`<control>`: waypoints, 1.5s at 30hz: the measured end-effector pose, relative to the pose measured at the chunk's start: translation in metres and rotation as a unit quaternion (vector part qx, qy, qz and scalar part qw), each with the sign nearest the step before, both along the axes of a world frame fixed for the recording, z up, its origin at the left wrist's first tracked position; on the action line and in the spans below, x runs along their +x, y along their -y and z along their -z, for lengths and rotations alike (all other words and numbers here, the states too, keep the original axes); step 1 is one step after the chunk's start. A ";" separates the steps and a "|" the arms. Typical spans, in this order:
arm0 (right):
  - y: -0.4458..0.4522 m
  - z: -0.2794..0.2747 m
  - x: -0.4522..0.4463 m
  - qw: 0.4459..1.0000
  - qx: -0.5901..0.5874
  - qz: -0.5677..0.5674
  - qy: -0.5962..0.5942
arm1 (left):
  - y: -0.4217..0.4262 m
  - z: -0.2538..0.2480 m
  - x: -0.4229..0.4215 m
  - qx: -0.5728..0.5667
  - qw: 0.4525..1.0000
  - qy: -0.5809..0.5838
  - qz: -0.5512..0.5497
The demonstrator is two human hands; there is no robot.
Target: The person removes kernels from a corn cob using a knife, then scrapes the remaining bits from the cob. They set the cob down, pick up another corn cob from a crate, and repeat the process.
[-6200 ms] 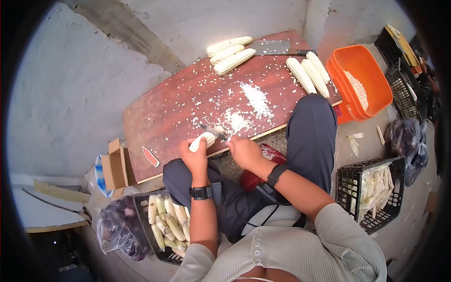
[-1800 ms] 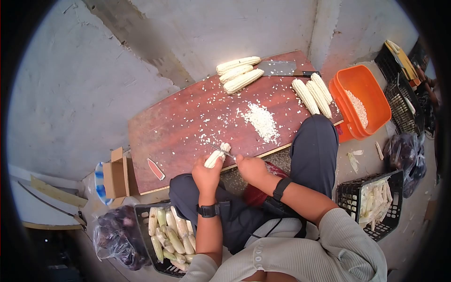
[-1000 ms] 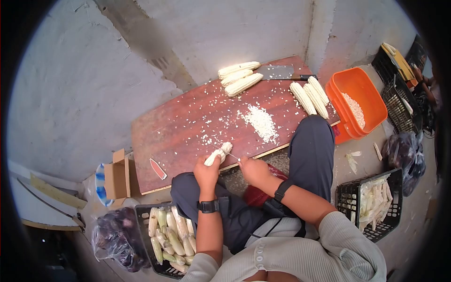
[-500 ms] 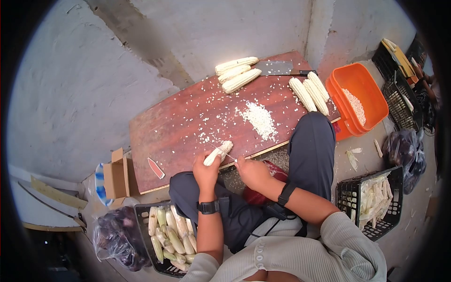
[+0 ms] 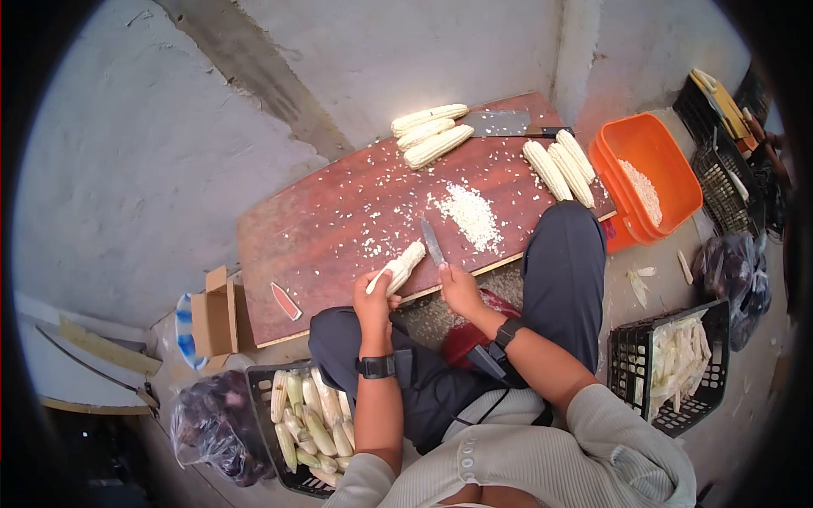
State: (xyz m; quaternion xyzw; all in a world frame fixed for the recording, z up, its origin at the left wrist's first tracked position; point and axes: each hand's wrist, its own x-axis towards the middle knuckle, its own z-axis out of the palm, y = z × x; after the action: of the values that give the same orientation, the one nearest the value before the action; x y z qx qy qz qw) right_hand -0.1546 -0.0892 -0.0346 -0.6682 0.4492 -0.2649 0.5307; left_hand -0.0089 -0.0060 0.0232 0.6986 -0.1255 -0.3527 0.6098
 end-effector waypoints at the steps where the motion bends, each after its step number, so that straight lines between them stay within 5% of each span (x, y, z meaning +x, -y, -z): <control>1: 0.003 -0.006 -0.002 0.992 0.119 0.037 0.020 | 0.000 -0.002 0.003 -0.052 0.996 -0.077 -0.008; 4: 0.007 -0.026 -0.007 0.991 0.099 0.063 0.066 | 0.000 -0.007 0.012 -0.196 0.943 -0.270 0.012; 7: 0.011 -0.049 -0.003 0.968 0.158 0.052 0.187 | 0.004 -0.020 0.001 -0.207 0.931 -0.297 0.031; 10: 0.009 -0.076 0.009 0.936 0.221 0.011 0.275 | 0.003 -0.018 -0.003 -0.222 0.920 -0.279 0.163; 14: 0.006 -0.085 0.016 0.928 0.170 -0.017 0.331 | 0.001 -0.023 -0.010 -0.229 0.916 -0.254 0.211; 19: 0.016 -0.067 0.015 0.980 -0.020 -0.032 0.194 | 0.003 -0.026 -0.010 -0.193 0.969 -0.099 0.119; 24: 0.005 -0.073 0.009 0.987 -0.131 -0.087 0.010 | 0.005 -0.030 -0.019 -0.245 0.961 0.103 0.075; 27: -0.004 -0.063 0.013 0.983 -0.160 -0.093 0.006 | 0.002 -0.023 -0.011 -0.120 0.943 0.284 0.121; 32: 0.001 -0.054 0.011 0.979 -0.184 -0.002 0.087 | -0.001 -0.007 -0.001 -0.107 0.934 0.342 0.008; 35: 0.014 -0.049 -0.006 0.983 -0.184 0.023 -0.013 | -0.001 -0.013 -0.003 -0.081 0.931 0.354 -0.021; 40: 0.004 -0.059 -0.031 0.969 -0.210 -0.081 -0.101 | 0.001 -0.021 -0.011 0.053 0.859 0.508 -0.017; 45: -0.016 -0.053 -0.029 0.942 -0.298 -0.104 -0.112 | -0.001 -0.026 -0.010 0.116 0.845 0.521 -0.045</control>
State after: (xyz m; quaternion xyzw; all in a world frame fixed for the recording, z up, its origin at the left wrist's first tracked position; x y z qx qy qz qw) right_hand -0.1838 -0.0729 0.0185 -0.8638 0.3345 -0.2538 0.2785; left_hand -0.0191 -0.0052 0.0491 0.8501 -0.3514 0.0786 0.3842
